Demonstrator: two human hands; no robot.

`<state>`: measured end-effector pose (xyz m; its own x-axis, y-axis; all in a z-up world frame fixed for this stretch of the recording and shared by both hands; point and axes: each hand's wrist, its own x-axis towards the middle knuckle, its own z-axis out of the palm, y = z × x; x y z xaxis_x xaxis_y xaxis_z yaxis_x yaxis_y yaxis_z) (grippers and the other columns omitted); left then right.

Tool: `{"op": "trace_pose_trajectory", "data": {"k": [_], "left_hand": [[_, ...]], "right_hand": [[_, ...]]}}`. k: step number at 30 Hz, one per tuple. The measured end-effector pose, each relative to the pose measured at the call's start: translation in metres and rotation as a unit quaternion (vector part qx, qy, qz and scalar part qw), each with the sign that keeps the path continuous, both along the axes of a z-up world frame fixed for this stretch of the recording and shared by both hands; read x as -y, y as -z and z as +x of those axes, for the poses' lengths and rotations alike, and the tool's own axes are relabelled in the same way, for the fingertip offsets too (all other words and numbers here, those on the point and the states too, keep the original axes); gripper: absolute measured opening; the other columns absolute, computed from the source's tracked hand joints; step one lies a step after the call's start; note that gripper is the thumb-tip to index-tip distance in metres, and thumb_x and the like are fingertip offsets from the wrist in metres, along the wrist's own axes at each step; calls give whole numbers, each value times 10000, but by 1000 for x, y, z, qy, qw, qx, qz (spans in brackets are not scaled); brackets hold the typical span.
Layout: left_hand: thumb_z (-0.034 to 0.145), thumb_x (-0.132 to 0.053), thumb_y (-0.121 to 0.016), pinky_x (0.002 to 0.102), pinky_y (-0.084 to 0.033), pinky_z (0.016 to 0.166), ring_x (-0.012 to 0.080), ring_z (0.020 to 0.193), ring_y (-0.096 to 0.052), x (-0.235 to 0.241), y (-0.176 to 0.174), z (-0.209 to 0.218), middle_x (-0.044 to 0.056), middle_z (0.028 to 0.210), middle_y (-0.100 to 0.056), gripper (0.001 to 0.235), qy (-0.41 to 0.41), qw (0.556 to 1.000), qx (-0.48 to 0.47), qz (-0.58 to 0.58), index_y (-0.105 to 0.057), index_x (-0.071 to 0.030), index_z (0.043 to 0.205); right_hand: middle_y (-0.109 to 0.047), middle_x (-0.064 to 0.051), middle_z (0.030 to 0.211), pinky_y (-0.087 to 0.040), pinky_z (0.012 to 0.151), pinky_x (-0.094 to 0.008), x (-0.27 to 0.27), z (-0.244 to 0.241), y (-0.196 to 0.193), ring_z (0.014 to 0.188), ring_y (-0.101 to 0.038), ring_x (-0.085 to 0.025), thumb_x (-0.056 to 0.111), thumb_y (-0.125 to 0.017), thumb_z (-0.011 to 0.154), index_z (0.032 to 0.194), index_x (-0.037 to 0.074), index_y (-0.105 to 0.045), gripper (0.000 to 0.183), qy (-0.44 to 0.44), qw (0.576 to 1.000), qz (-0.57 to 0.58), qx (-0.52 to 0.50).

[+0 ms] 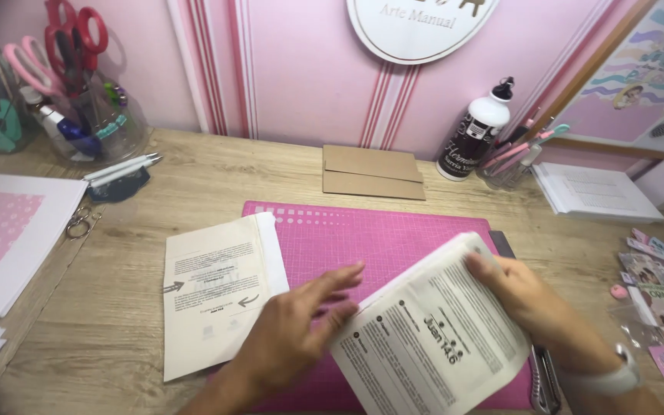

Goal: Dismantling a book and preparing new paper components by cutting and folding

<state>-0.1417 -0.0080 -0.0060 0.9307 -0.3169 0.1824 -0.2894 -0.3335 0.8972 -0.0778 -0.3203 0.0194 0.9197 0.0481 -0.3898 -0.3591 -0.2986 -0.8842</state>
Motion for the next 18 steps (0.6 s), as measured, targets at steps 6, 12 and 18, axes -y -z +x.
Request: {"op": "trace_pose_trajectory", "data": {"k": [6,12,18], "left_hand": [[776,-576,-631,374,-644,894,187,1029,-788,22,-9,23,-13,1199,-791,721,38,963,-265,33,-526,-345,1451],[780,-400,-635,431,-631,948,306,1135,-740,27,-17,5,166,1312,-747,651,-94,875,-286,-378,-558,-84,1344],[834,-93,-809,292,-392,714,127,819,-523,15,40,20,13,899,-614,388,-80,961,52,-260,-506,-136,1073]], "right_hand": [[-770,-330,1097,-608,780,-505,1,23,-15,895,-743,-418,305,-516,978,1209,-105,-673,496,-132,973,167,-91],[-653,-212,1367,-514,950,-430,-18,-18,-16,1135,-676,-301,754,-535,896,1494,-16,-446,979,-135,881,447,77],[-510,-312,1441,-301,1122,-666,-82,-78,-4,1251,-444,-481,641,-214,975,1507,78,-477,818,237,869,395,-179]]}}
